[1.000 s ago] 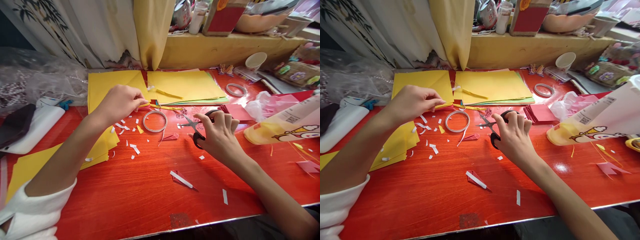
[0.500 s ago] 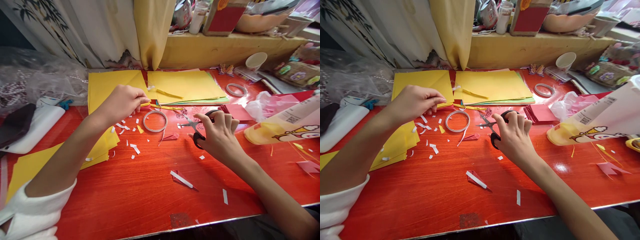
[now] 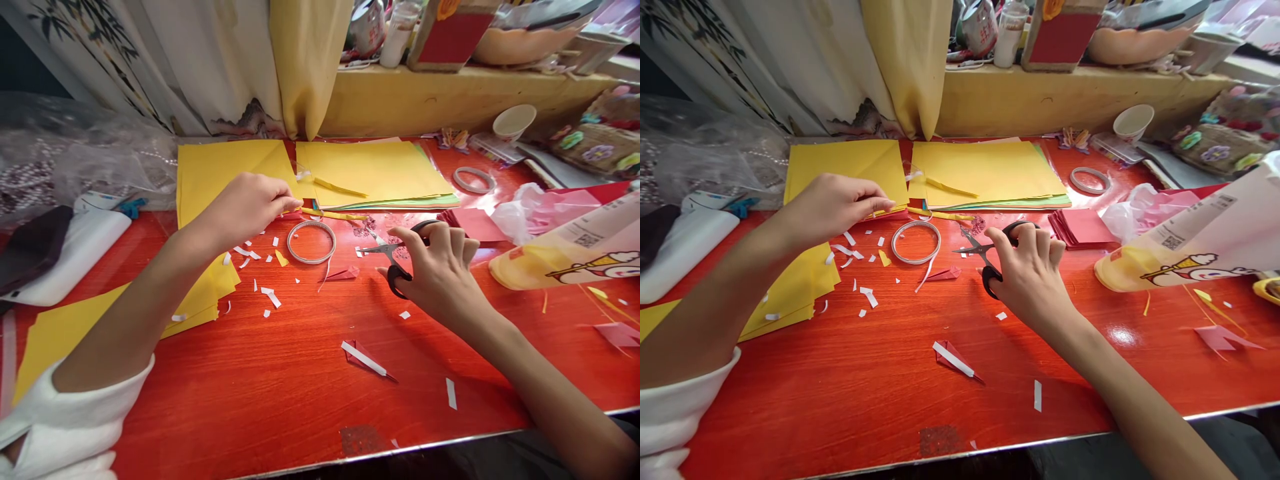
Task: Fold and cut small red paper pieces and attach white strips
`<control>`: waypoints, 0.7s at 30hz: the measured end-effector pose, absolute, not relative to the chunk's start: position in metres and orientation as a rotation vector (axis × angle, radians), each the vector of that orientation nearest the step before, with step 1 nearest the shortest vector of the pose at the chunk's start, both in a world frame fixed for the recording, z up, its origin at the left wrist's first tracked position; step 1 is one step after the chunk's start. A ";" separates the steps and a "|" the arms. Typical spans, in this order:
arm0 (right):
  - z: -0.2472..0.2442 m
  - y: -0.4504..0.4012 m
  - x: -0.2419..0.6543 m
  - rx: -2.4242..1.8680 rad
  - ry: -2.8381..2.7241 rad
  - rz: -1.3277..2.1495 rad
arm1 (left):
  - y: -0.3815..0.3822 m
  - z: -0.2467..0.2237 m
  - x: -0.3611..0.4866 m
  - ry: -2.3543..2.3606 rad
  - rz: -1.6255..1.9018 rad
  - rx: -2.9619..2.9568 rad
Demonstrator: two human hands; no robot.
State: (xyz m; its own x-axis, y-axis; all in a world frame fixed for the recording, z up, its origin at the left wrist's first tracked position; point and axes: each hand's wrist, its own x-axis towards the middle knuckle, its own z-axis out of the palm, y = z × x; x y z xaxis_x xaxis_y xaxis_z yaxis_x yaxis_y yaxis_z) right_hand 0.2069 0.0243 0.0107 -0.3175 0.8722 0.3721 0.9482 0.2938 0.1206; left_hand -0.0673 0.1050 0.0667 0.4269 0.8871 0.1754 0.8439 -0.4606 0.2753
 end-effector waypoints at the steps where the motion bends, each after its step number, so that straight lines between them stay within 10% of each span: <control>1: 0.011 0.024 0.207 -1.677 -2.328 -0.471 | 0.107 0.065 -0.069 1.525 0.398 2.521; 21: 0.008 0.026 0.208 -1.714 -2.333 -0.464 | 0.103 0.064 -0.065 1.470 0.494 2.503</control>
State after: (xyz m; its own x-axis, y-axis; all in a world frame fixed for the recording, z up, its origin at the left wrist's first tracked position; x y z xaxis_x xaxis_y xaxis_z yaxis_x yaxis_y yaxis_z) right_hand 0.2081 0.0256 0.0082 -0.3018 0.8873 0.3489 0.9532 0.2741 0.1274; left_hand -0.0650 0.1032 0.0640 0.4508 0.8733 0.1844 0.8076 -0.4871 0.3323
